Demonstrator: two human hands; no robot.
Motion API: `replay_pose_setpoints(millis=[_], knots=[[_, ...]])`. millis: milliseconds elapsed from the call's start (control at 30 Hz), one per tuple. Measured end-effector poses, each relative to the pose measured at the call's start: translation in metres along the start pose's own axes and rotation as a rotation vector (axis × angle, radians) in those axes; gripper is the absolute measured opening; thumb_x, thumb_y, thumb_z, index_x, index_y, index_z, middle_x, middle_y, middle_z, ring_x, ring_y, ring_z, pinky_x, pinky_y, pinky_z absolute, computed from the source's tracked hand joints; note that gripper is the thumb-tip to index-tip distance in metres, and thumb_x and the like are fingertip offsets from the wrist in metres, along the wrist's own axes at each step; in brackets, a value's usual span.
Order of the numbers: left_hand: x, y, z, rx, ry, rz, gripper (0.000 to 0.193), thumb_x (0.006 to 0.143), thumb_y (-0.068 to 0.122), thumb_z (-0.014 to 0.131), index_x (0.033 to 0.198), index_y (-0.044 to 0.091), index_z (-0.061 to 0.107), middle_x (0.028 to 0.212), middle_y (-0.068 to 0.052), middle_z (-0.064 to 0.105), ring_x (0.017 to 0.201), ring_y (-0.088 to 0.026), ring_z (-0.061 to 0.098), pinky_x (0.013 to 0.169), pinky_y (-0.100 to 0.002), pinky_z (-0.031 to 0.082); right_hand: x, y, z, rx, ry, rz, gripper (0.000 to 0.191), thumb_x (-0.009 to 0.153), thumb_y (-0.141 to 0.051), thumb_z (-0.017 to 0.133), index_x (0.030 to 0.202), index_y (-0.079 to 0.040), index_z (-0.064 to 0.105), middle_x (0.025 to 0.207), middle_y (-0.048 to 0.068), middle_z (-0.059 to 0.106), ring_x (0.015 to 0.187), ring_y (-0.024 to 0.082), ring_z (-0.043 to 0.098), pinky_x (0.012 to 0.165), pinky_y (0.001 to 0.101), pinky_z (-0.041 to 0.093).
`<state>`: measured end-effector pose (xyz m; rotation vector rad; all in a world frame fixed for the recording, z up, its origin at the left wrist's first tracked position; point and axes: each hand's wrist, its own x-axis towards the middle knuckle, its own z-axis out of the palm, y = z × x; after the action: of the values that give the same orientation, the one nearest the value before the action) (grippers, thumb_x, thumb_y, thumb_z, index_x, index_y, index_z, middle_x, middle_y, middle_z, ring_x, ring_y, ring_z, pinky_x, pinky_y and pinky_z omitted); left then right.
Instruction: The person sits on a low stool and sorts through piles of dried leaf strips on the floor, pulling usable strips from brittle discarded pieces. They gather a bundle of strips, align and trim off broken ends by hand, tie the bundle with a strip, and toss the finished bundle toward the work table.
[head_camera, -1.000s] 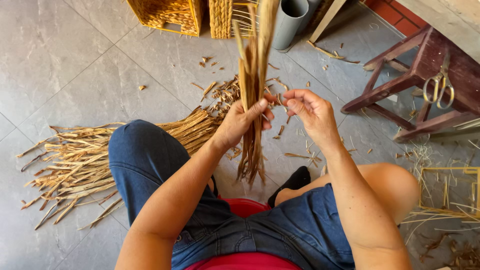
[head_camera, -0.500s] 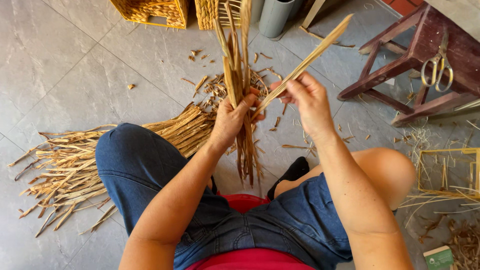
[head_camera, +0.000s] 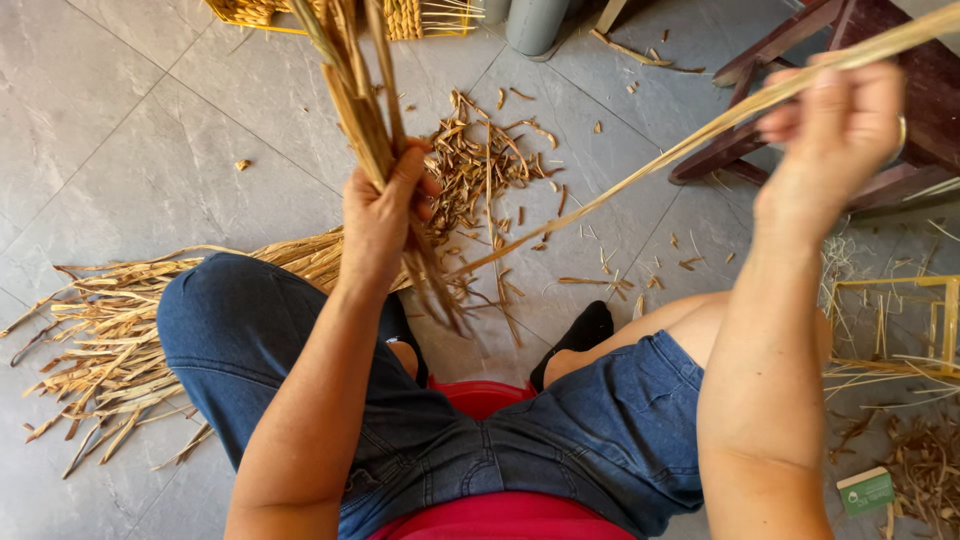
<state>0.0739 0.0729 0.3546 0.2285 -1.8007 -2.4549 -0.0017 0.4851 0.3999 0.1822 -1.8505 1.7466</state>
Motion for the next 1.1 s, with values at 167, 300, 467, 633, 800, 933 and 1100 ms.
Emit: replay_pose_setpoints(millis=[167,300,467,633,800,933,1100], knots=[[0.000,0.014,-0.009,0.054,0.071,0.033,0.022,0.105,0.026,0.064,0.117,0.008,0.068,0.079,0.000,0.067,0.059,-0.005,0.056,0.050,-0.020,0.044,0.027,0.019,-0.083,-0.247,0.262,-0.161,0.030,0.118,-0.014,0.051,0.105,0.002,0.071,0.094,0.012,0.072,0.073,0.016,0.062,0.063,0.0264,0.044],[-0.004,0.013,-0.001,0.048,-0.085,-0.025,0.026,0.104,0.028,0.062,0.121,0.009,0.066,0.082,0.001,0.068,0.063,-0.005,0.060,0.055,-0.021,0.047,0.027,0.013,-0.097,-0.618,0.038,0.014,0.017,0.115,-0.008,0.057,0.112,0.000,0.072,0.096,0.011,0.072,0.077,0.016,0.065,0.067,0.0301,0.049],[-0.014,0.005,0.017,-0.050,-0.353,-0.133,0.032,0.104,0.028,0.064,0.126,0.006,0.067,0.085,0.000,0.068,0.068,-0.007,0.060,0.062,-0.022,0.050,0.007,-0.002,-0.032,-0.851,-0.275,0.060,0.014,0.110,-0.001,0.064,0.122,-0.002,0.072,0.097,0.009,0.073,0.083,0.017,0.068,0.073,0.0346,0.054],[-0.023,0.000,0.030,-0.026,-0.516,-0.295,0.035,0.101,0.026,0.064,0.129,0.004,0.067,0.087,0.000,0.069,0.069,-0.007,0.063,0.063,-0.023,0.054,-0.022,-0.028,0.046,-0.544,-0.440,0.123,0.035,0.108,-0.015,0.065,0.141,-0.006,0.063,0.121,0.011,0.075,0.096,0.015,0.075,0.083,0.0297,0.059],[-0.031,-0.010,0.043,0.000,-0.730,-0.383,0.039,0.102,0.027,0.064,0.133,0.003,0.065,0.089,-0.001,0.069,0.074,-0.008,0.066,0.067,-0.023,0.055,-0.040,-0.062,0.074,-0.021,-0.476,-0.066,0.048,0.113,-0.028,0.058,0.152,-0.005,0.043,0.148,0.013,0.056,0.124,0.016,0.065,0.100,0.0298,0.054],[-0.033,-0.013,0.048,0.041,-0.826,-0.412,0.042,0.101,0.027,0.063,0.137,0.005,0.062,0.088,0.000,0.069,0.074,-0.008,0.067,0.067,-0.023,0.056,-0.049,-0.070,0.092,-0.108,-0.560,-0.082,0.042,0.119,-0.030,0.056,0.154,-0.007,0.052,0.146,0.012,0.065,0.132,0.019,0.065,0.113,0.0326,0.055],[-0.034,-0.011,0.047,0.027,-0.819,-0.403,0.045,0.101,0.028,0.064,0.139,0.005,0.060,0.085,0.000,0.066,0.073,-0.009,0.066,0.066,-0.025,0.055,-0.058,-0.078,0.107,-0.099,-0.602,0.022,0.049,0.115,-0.035,0.057,0.155,-0.008,0.050,0.149,0.014,0.063,0.140,0.023,0.061,0.119,0.0367,0.053]])
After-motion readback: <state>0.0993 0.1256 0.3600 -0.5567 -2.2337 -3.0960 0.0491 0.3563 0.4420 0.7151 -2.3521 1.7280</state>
